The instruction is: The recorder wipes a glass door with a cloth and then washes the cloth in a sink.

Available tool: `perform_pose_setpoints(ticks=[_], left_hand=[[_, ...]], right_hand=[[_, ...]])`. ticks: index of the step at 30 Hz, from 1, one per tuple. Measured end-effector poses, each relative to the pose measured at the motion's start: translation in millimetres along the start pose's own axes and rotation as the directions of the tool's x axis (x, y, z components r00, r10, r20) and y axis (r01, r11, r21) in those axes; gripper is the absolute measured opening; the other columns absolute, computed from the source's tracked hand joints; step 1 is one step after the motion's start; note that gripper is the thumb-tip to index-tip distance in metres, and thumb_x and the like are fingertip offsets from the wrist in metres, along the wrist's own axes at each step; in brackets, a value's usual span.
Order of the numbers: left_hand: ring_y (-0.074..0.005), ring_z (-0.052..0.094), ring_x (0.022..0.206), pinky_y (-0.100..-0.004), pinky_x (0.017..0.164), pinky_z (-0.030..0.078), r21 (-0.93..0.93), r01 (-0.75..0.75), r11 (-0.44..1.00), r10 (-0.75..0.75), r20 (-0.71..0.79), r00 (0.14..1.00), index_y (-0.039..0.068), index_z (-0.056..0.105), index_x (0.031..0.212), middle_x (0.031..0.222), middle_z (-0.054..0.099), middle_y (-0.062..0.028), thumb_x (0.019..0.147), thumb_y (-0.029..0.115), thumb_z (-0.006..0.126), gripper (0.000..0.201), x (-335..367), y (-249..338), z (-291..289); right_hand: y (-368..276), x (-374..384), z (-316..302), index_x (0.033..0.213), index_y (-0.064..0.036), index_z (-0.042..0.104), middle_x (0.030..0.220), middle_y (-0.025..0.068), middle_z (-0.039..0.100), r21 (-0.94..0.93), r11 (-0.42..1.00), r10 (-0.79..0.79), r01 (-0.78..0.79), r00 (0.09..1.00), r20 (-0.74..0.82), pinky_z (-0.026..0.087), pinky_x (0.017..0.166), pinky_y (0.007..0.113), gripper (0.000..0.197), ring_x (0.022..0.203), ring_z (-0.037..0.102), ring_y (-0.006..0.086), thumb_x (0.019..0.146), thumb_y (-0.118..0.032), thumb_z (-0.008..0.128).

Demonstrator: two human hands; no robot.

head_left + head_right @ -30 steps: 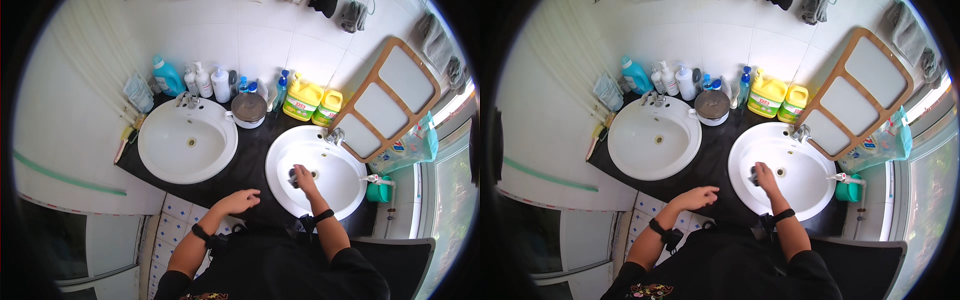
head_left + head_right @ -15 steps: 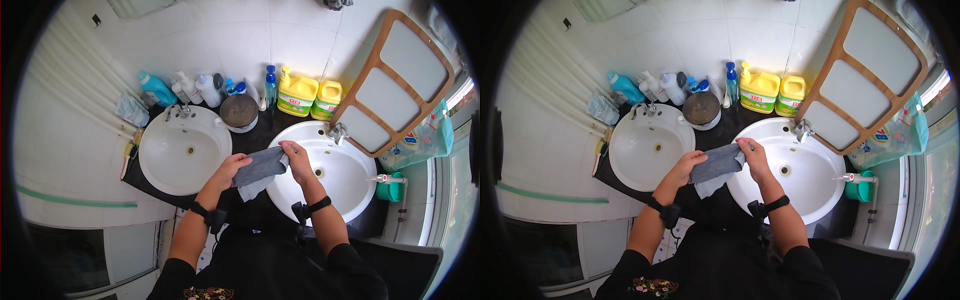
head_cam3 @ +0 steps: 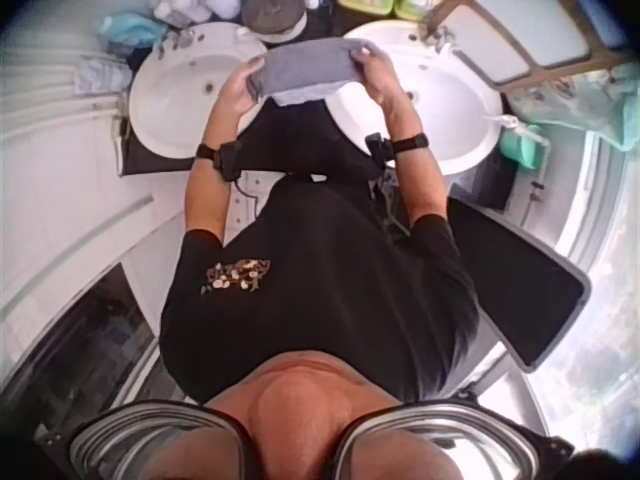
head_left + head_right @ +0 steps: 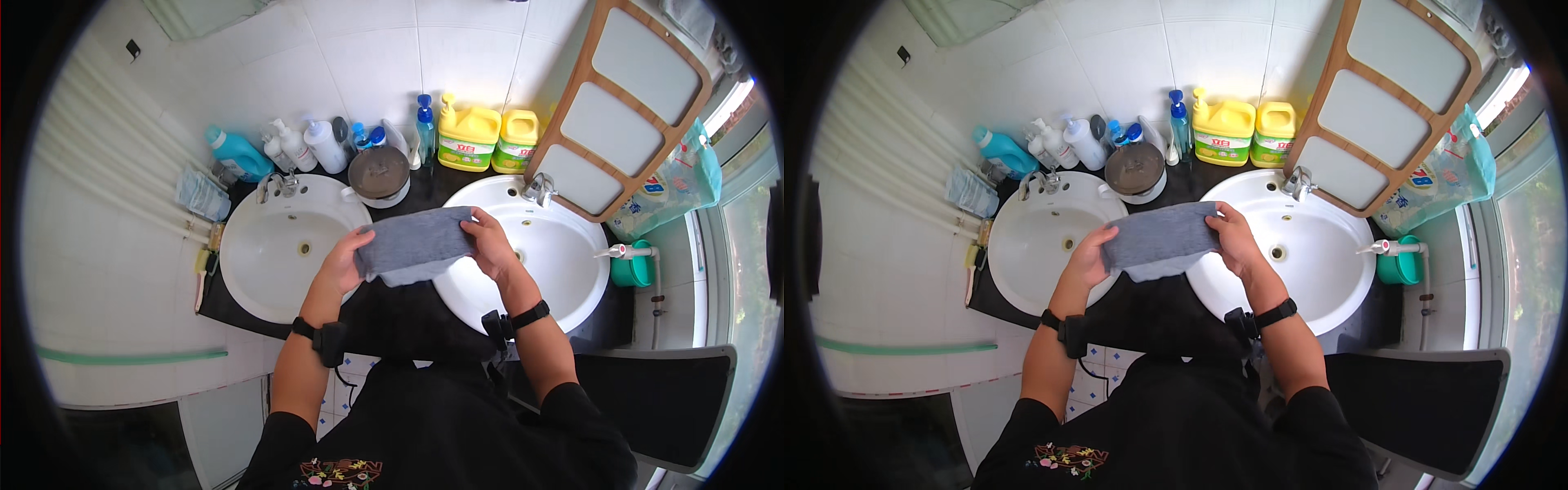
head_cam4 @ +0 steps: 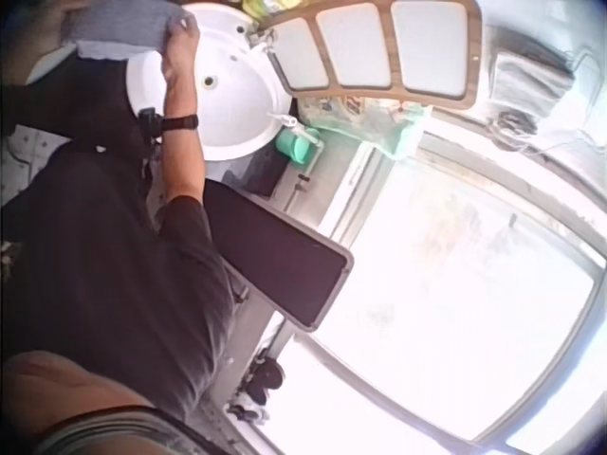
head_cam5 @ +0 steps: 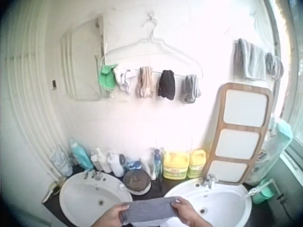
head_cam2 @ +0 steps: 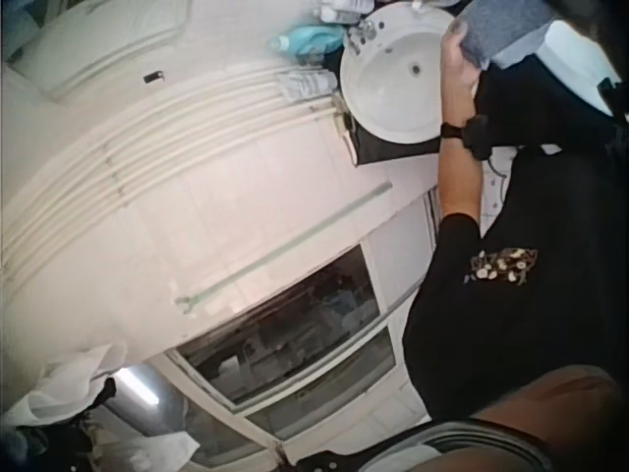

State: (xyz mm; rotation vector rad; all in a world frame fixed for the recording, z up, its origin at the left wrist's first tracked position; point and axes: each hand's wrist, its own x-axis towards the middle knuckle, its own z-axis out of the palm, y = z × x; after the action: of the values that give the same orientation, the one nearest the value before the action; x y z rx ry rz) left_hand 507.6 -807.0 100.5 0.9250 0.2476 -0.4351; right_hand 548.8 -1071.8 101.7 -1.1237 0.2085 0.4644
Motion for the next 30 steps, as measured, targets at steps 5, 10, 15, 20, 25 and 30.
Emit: perform_pose_setpoints(ticks=[5, 10, 15, 20, 25, 30], left_hand=[[-0.0244, 0.057, 0.104, -0.0394, 0.091, 0.044, -0.245, 0.024, 0.969, -0.037, -0.049, 0.998, -0.001, 0.049, 0.119, 0.114, 0.057, -0.0126, 0.086, 0.014, 0.056, 0.037, -8.6, -4.2, -5.1], [-0.0261, 0.056, 0.105, -0.0404, 0.092, 0.044, -0.111, -0.066, 0.992, 0.058, -0.071, 0.996, -0.002, 0.048, 0.12, 0.115, 0.057, -0.0135, 0.085, 0.009, 0.056, 0.038, -19.5, 13.1, -23.2], [-0.0263, 0.056, 0.106, -0.0405, 0.092, 0.044, -0.151, -0.068, 0.986, 0.067, -0.012, 0.998, -0.001, 0.047, 0.121, 0.115, 0.057, -0.0134, 0.086, 0.012, 0.056, 0.039, -27.3, 19.9, -41.3], [-0.0255, 0.056, 0.106, -0.0408, 0.092, 0.044, -0.214, -0.048, 0.976, 0.038, -0.054, 0.998, 0.001, 0.049, 0.119, 0.115, 0.057, -0.0128, 0.089, 0.019, 0.054, 0.036, -1.4, 6.1, -27.1], [-0.0263, 0.054, 0.11, -0.0403, 0.096, 0.041, -0.315, 0.105, 0.943, -0.118, -0.025, 0.993, 0.002, 0.05, 0.118, 0.117, 0.057, -0.0123, 0.092, 0.025, 0.047, 0.035, 53.5, -10.3, 10.5], [-0.0259, 0.054, 0.108, -0.0395, 0.096, 0.04, -0.344, 0.067, 0.937, -0.075, -0.01, 0.997, 0.002, 0.053, 0.114, 0.114, 0.059, -0.0116, 0.093, 0.028, 0.044, 0.035, 118.4, 7.2, 40.4]], right_hand=[[2.4, -1.0, 12.1, 0.109, -0.0057, 0.051, 0.093, 0.0056, 0.06, -0.024, 1.0, 0.006, -0.005, 1.0, 0.016, 0.047, 0.065, 0.031, 0.019, 0.08, 0.057, 0.015, 0.09, -0.007, 0.045], [-2.0, 3.6, 27.7, 0.106, -0.0043, 0.052, 0.09, 0.0054, 0.06, 0.004, 0.999, -0.034, 0.034, 0.998, 0.044, 0.05, 0.063, 0.031, 0.018, 0.075, 0.058, 0.0144, 0.089, -0.007, 0.049], [-1.5, 7.7, 38.2, 0.103, -0.0045, 0.054, 0.087, 0.0043, 0.06, 0.034, 0.998, -0.058, 0.056, 0.996, 0.063, 0.051, 0.067, 0.031, 0.015, 0.076, 0.059, 0.0141, 0.089, -0.008, 0.05], [23.5, 27.6, 48.0, 0.104, -0.0012, 0.059, 0.089, 0.0066, 0.063, -0.166, 0.922, -0.378, 0.351, 0.909, -0.175, 0.048, 0.071, 0.028, 0.02, 0.079, 0.06, 0.0146, 0.088, -0.014, 0.056], [15.2, 24.6, 77.7, 0.108, 0.0001, 0.059, 0.079, 0.0099, 0.065, -0.674, 0.509, -0.262, 0.535, 0.843, 0.471, 0.049, 0.073, 0.03, 0.028, 0.077, 0.064, 0.0202, 0.088, -0.02, 0.056], [-62.7, 62.2, 2.3, 0.106, 0.0044, 0.057, 0.086, 0.013, 0.066, -0.724, 0.598, -0.475, 0.344, 0.88, 0.026, 0.05, 0.069, 0.026, 0.024, 0.078, 0.065, 0.0151, 0.092, -0.013, 0.048]])
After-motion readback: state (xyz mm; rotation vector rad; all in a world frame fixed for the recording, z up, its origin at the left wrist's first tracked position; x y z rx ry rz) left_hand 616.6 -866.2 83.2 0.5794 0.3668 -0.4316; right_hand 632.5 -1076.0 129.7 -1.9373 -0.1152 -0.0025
